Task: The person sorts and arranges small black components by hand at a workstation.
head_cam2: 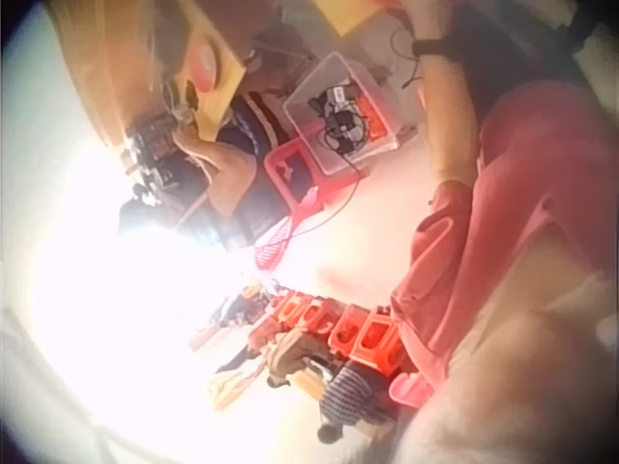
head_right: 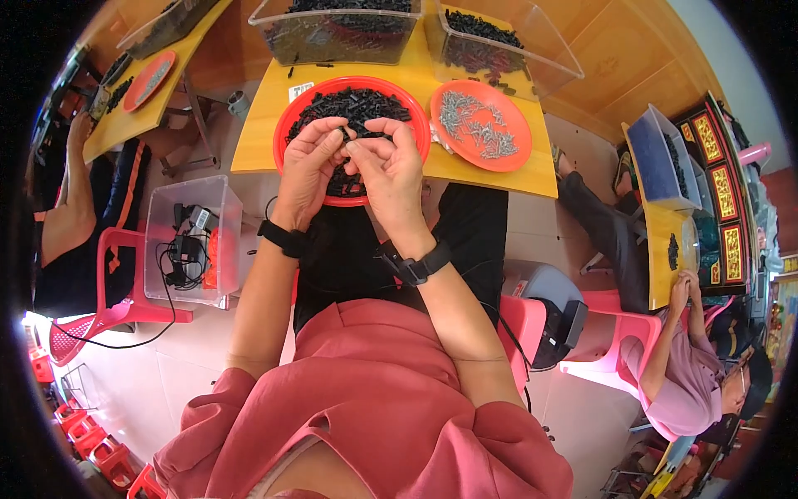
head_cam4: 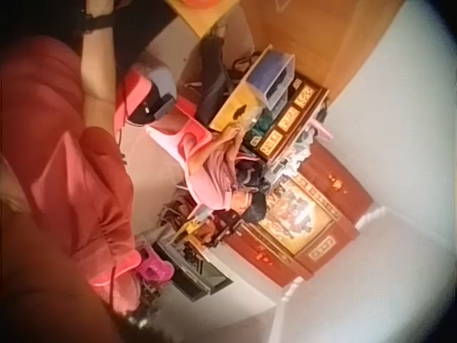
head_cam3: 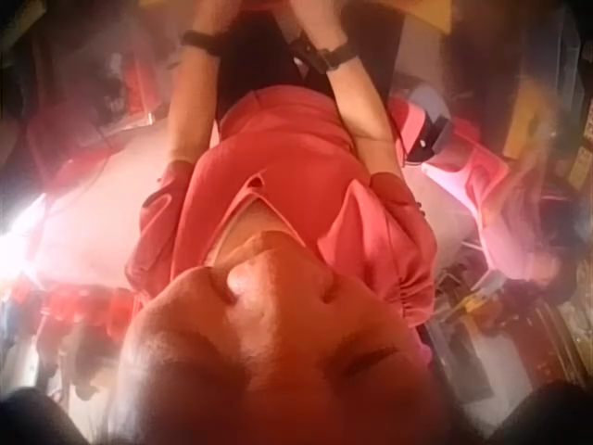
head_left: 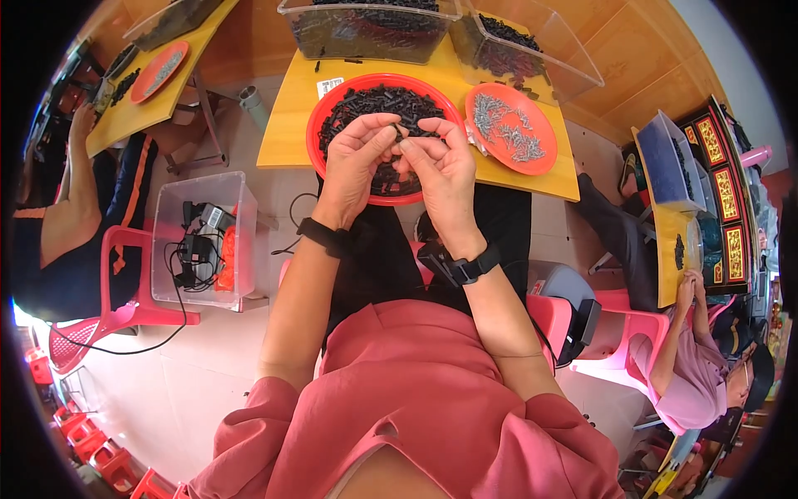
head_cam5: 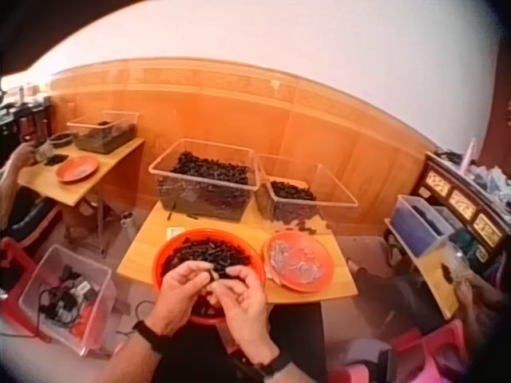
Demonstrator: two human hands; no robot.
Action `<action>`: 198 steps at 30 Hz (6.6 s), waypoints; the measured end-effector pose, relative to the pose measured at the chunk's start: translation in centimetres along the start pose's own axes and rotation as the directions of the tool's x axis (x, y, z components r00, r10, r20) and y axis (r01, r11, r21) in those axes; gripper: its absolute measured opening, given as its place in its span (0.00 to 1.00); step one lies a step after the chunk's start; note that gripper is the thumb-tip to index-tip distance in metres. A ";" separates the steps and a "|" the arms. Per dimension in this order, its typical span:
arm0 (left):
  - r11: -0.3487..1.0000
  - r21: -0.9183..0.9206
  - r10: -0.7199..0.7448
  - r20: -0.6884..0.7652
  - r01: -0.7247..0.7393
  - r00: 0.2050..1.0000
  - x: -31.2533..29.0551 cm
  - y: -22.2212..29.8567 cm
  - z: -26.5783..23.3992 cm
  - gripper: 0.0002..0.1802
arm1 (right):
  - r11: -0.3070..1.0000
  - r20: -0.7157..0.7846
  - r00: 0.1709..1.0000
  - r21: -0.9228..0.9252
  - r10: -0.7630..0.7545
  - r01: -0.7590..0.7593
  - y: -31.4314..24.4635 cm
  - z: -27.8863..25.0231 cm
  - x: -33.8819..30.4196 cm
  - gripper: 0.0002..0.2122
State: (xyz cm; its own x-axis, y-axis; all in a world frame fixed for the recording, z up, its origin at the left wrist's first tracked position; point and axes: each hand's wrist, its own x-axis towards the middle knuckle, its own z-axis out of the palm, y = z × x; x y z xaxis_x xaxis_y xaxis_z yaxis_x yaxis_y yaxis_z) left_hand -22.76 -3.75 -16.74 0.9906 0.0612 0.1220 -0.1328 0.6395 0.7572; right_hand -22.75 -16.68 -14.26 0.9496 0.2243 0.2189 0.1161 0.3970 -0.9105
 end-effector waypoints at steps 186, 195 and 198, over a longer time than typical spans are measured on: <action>0.992 0.062 -0.087 -0.310 0.111 0.947 -4.6 -0.2 1.7 0.12 | 0.149 0.428 0.904 -0.893 -0.014 0.425 -8.4 -11.2 12.2 0.07; 0.994 0.014 -0.102 -0.325 0.112 0.940 -4.6 -0.1 1.5 0.10 | 0.224 0.473 0.843 -0.878 0.258 0.424 -2.4 -6.8 8.8 0.07; 0.993 0.017 -0.105 -0.328 0.117 0.939 -4.5 -0.1 1.6 0.10 | 0.151 0.503 0.833 -0.864 0.229 0.480 -1.1 -7.2 8.8 0.06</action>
State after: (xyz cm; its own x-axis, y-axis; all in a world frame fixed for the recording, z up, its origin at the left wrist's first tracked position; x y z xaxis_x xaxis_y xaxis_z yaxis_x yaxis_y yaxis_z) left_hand -27.24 -5.33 -16.32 0.9543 0.2419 -0.1755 -0.0166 0.6293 0.7770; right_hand -12.38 -21.56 -13.84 0.6714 0.7257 0.1502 0.7251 -0.6014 -0.3355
